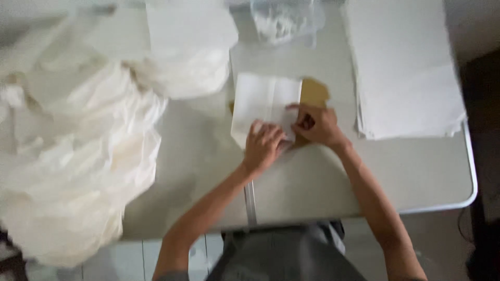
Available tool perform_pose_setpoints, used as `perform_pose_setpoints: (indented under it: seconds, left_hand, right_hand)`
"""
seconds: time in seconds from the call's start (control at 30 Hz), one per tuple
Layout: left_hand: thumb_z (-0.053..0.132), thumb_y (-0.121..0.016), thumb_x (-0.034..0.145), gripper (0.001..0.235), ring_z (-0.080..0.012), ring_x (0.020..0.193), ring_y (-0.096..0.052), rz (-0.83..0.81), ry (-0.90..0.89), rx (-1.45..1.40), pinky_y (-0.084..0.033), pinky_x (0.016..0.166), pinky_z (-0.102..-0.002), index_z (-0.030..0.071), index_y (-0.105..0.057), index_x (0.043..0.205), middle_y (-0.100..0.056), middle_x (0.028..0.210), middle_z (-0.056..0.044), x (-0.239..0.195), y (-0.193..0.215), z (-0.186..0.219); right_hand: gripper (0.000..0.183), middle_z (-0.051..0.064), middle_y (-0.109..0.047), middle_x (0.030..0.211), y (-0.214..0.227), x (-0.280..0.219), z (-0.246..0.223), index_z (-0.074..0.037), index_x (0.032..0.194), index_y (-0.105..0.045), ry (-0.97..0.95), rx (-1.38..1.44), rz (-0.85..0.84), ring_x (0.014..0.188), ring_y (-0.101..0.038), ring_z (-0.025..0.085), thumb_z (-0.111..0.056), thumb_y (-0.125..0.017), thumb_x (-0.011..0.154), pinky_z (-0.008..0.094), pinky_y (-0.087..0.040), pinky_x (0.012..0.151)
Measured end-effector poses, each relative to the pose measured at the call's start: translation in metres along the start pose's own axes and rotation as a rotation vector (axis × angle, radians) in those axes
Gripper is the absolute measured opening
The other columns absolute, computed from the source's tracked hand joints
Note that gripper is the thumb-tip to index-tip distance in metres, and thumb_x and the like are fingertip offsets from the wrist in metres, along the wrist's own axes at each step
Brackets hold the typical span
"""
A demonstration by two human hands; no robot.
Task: Folding white paper sheets around a cardboard template to create uniform folded products
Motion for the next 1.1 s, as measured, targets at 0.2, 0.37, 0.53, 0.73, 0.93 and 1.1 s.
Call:
perform_pose_setpoints:
  seconds: [0.2,0.37,0.53,0.73,0.93,1.1]
  left_hand:
    - [0.024,-0.077,0.092,0.011,-0.0197,0.095,-0.068,0.041,-0.082,0.005,-0.044,0.104,-0.047,0.017,-0.069,0.093,-0.064,0.093,0.000,-0.006,-0.022,0.002]
    - [0.016,-0.078,0.091,0.009,-0.0180,0.098,-0.069,0.037,-0.110,0.017,-0.042,0.108,-0.047,0.016,-0.070,0.095,-0.066,0.095,0.000,-0.003,-0.010,0.008]
    - [0.010,-0.078,0.090,0.010,-0.0200,0.098,-0.071,0.054,-0.107,0.004,-0.044,0.109,-0.048,0.015,-0.071,0.096,-0.068,0.096,-0.002,-0.007,-0.009,0.011]
    - [0.006,-0.077,0.090,0.008,-0.0207,0.100,-0.073,-0.045,-0.189,-0.124,-0.045,0.112,-0.045,0.011,-0.072,0.094,-0.071,0.095,-0.006,0.009,0.001,0.026]
    - [0.009,-0.070,0.095,0.014,-0.0288,0.114,-0.067,0.028,-0.272,-0.122,-0.049,0.105,-0.051,0.013,-0.073,0.108,-0.064,0.123,-0.010,0.007,0.020,0.033]
    - [0.048,-0.089,0.075,0.071,-0.0333,0.122,-0.053,-0.107,-0.010,-0.103,-0.039,0.108,-0.055,0.023,-0.062,0.135,-0.054,0.134,-0.011,0.026,0.021,-0.018]
  right_hand:
    - [0.022,-0.003,-0.078,0.098,0.001,-0.004,0.006,-0.020,0.094,-0.071,0.020,0.012,0.118,0.077,-0.073,0.028,-0.025,-0.084,0.077,0.041,-0.058,0.068]
    - [0.024,0.003,-0.075,0.095,0.001,-0.008,0.011,-0.020,0.103,-0.073,0.009,0.014,0.170,0.077,-0.071,0.029,-0.019,-0.083,0.081,0.043,-0.057,0.066]
    - [0.040,0.009,-0.075,0.088,0.011,-0.016,-0.005,-0.018,0.119,-0.074,-0.061,0.005,0.120,0.072,-0.070,0.032,-0.013,-0.084,0.080,0.046,-0.058,0.065]
    - [0.050,0.014,-0.069,0.074,-0.003,-0.025,-0.006,-0.012,0.121,-0.075,-0.044,0.111,-0.035,0.055,-0.061,0.029,0.003,-0.074,0.073,0.042,-0.051,0.056]
    - [0.049,0.010,-0.075,0.088,0.001,-0.019,-0.013,-0.009,0.128,-0.073,0.098,0.078,0.010,0.069,-0.064,0.026,0.006,-0.072,0.082,0.037,-0.055,0.062]
    - [0.047,0.018,-0.067,0.096,0.012,-0.019,0.025,-0.024,0.145,-0.064,-0.231,-0.016,-0.088,0.076,-0.064,0.032,-0.011,-0.063,0.100,0.047,-0.057,0.068]
Point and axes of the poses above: each hand's wrist, its own x-axis towards the middle knuckle, its own y-axis out of the back of the hand, z = x × y, the point moved 10 cm from there along x, towards the middle knuckle
